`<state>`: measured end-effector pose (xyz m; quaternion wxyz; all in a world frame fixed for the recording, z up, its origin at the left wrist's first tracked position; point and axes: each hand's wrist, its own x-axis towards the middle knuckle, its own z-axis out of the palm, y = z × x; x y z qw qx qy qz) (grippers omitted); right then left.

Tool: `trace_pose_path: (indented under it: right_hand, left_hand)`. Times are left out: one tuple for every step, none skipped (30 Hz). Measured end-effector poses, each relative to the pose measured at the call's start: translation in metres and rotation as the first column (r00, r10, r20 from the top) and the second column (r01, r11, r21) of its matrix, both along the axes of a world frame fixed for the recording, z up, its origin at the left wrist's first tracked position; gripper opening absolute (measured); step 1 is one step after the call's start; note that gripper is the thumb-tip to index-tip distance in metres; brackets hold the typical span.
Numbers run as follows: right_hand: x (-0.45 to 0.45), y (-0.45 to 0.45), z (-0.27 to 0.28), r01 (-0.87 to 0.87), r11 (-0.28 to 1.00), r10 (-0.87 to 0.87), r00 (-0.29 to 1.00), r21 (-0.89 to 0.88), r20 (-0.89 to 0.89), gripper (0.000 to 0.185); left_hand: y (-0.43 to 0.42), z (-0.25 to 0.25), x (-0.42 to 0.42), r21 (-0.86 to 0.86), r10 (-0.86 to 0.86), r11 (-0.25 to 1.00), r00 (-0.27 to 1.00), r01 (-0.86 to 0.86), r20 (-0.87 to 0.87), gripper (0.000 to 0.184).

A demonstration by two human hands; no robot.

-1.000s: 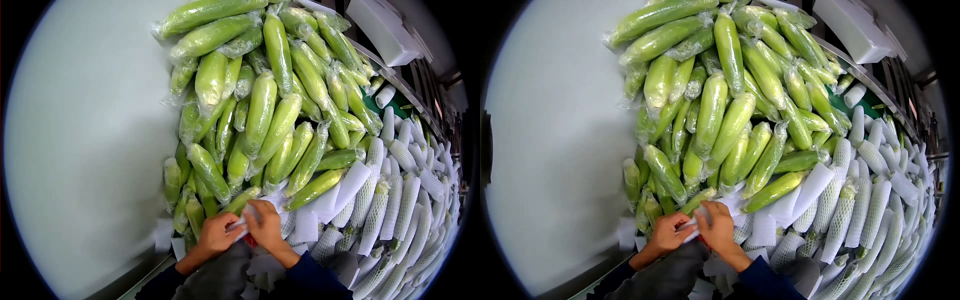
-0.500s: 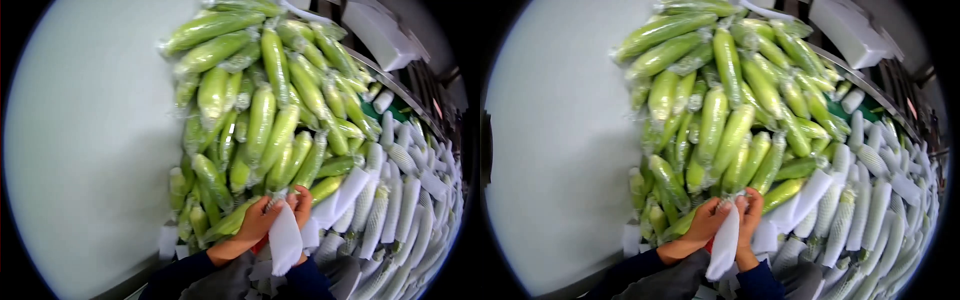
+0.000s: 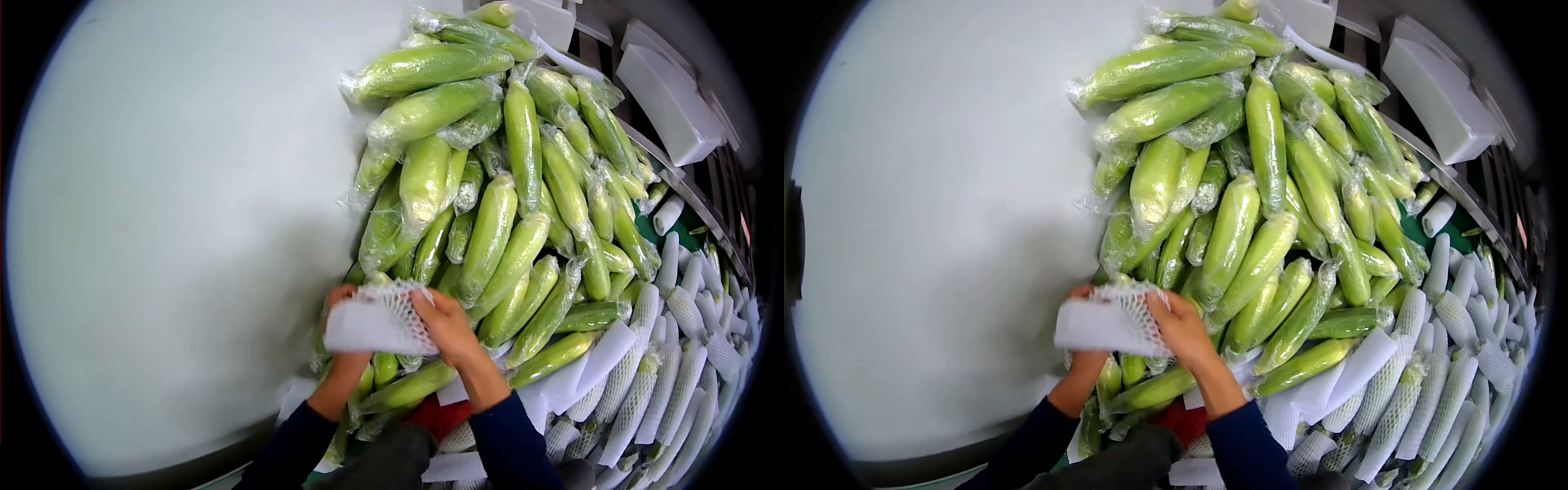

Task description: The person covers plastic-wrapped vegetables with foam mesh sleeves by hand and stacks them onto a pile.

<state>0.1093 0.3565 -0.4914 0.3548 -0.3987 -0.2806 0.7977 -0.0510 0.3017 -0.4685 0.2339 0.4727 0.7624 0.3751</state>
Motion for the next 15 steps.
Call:
trace_pose_path:
  right_hand:
    - [-0.014, 0.012, -0.001, -0.020, 0.993, -0.006, 0.976, 0.116, 0.216, 0.035]
    - [-0.029, 0.023, -0.007, -0.099, 0.979, 0.006, 0.887, 0.179, 0.461, 0.037]
    - [-0.037, 0.029, -0.007, -0.192, 0.957, -0.006, 0.737, 0.218, 0.676, 0.041]
    - [-0.036, 0.028, -0.005, -0.149, 0.977, 0.030, 0.808, 0.155, 0.588, 0.042]
    - [-0.031, 0.025, 0.008, -0.109, 0.990, 0.052, 0.869, 0.086, 0.491, 0.044]
    - [-0.025, 0.021, 0.018, -0.079, 0.997, 0.070, 0.920, 0.009, 0.386, 0.046]
    - [-0.020, 0.010, 0.024, -0.032, 0.999, 0.029, 0.943, 0.006, 0.332, 0.046]
    - [-0.014, -0.009, 0.027, 0.013, 1.000, -0.011, 0.960, -0.007, 0.278, 0.046]
    - [-0.007, -0.028, 0.030, 0.059, 0.998, -0.052, 0.973, -0.024, 0.226, 0.046]
    - [-0.005, -0.043, 0.034, 0.121, 0.989, -0.109, 0.985, -0.085, 0.136, 0.047]
    - [-0.004, -0.061, 0.001, 0.113, 0.993, -0.103, 0.965, -0.030, 0.243, 0.047]
    - [0.002, -0.072, -0.008, 0.101, 0.991, -0.067, 0.940, -0.086, 0.334, 0.047]
    - [0.008, -0.080, -0.016, 0.089, 0.986, -0.021, 0.908, -0.143, 0.419, 0.047]
    - [0.012, -0.088, -0.026, 0.021, 0.995, 0.028, 0.872, -0.096, 0.488, 0.048]
    - [0.017, -0.095, -0.039, -0.047, 0.997, 0.070, 0.826, -0.054, 0.559, 0.048]
  left_hand:
    - [0.013, -0.022, -0.011, 0.053, 0.004, 0.999, 1.000, -0.005, 0.017, 0.032]
    - [0.023, -0.045, -0.021, 0.106, 0.008, 0.994, 0.999, -0.012, 0.037, 0.033]
    - [0.033, -0.041, -0.020, 0.159, 0.010, 0.987, 0.998, -0.020, 0.060, 0.035]
    - [0.030, -0.034, -0.019, -0.026, 0.093, 0.996, 0.950, -0.089, 0.298, 0.033]
    - [0.021, -0.040, -0.027, -0.030, 0.069, 0.998, 0.828, -0.063, 0.557, 0.031]
    - [0.001, -0.050, -0.043, -0.032, 0.051, 0.999, 0.636, -0.041, 0.770, 0.029]
    - [-0.010, -0.050, -0.043, -0.052, 0.069, 0.997, 0.485, -0.049, 0.872, 0.027]
    - [-0.021, -0.052, -0.043, -0.084, 0.099, 0.995, 0.321, -0.062, 0.942, 0.026]
    - [-0.032, -0.032, -0.031, -0.137, 0.157, 0.986, 0.245, -0.097, 0.957, 0.024]
    - [-0.039, -0.011, -0.016, -0.186, 0.206, 0.974, 0.168, -0.125, 0.964, 0.023]
    - [-0.039, -0.001, -0.006, -0.228, 0.243, 0.963, 0.094, -0.144, 0.966, 0.023]
    - [-0.036, -0.001, 0.004, -0.370, 0.382, 0.921, 0.096, -0.118, 0.919, 0.023]
    - [-0.036, -0.002, 0.012, -0.504, 0.513, 0.858, 0.101, -0.098, 0.853, 0.023]
    - [-0.054, -0.035, 0.013, -0.503, 0.506, 0.862, 0.137, -0.056, 0.852, 0.023]
    - [-0.082, -0.089, 0.012, -0.502, 0.497, 0.865, 0.171, -0.011, 0.851, 0.023]
